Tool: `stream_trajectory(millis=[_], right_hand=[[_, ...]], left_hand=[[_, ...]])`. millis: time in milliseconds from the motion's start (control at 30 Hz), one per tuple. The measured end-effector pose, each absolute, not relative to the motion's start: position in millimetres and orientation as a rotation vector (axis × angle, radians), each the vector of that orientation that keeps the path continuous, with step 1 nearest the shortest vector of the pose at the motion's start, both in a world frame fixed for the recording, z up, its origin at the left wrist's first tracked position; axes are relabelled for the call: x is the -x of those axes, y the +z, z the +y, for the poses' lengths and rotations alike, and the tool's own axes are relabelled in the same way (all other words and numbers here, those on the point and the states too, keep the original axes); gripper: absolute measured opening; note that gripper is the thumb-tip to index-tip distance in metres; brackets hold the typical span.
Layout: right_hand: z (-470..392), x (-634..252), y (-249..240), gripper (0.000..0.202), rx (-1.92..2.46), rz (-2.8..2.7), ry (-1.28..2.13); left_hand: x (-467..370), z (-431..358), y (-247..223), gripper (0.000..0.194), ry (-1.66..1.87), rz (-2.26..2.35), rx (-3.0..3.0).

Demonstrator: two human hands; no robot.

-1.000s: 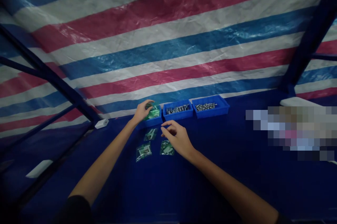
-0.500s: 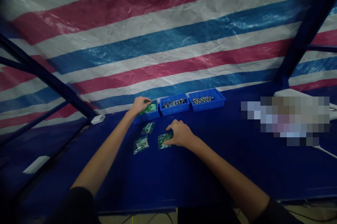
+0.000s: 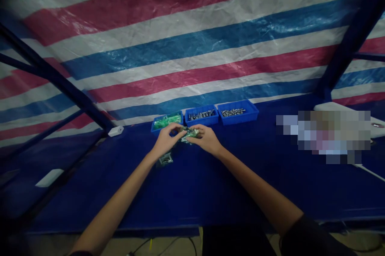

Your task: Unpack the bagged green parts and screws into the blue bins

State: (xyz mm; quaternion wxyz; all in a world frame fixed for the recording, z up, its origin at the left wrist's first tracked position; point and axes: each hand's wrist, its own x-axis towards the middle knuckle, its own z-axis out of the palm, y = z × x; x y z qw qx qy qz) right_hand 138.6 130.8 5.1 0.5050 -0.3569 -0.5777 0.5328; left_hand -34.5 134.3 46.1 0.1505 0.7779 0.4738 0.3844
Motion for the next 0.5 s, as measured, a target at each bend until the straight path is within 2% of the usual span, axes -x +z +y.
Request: stream_trajectory(millis=[100,233,367,433,500], right_hand=[[133,-140,8,0.036,0.880,-1.352,1.227],[128,-147,14,0.007,0.874,-1.639,0.828],[123,-149,15,0.018,0.860,-1.913,0.401],[122,-148,12,0.010,0.936,-1.900,0.366],[122,-146,9,0.023,1.021,-1.861,0.385]], left_hand=[[32,122,31,0.019,1.202,1.384,-2.103],[34,117,25,0.008,1.277,1.266,-2.102],[38,113,25,0.001,1.226,1.269,-2.366],[39,112,25,0.007,1.222,1.330,-2.403],[39,112,24,0.010,1.219,1.363,-2.376]])
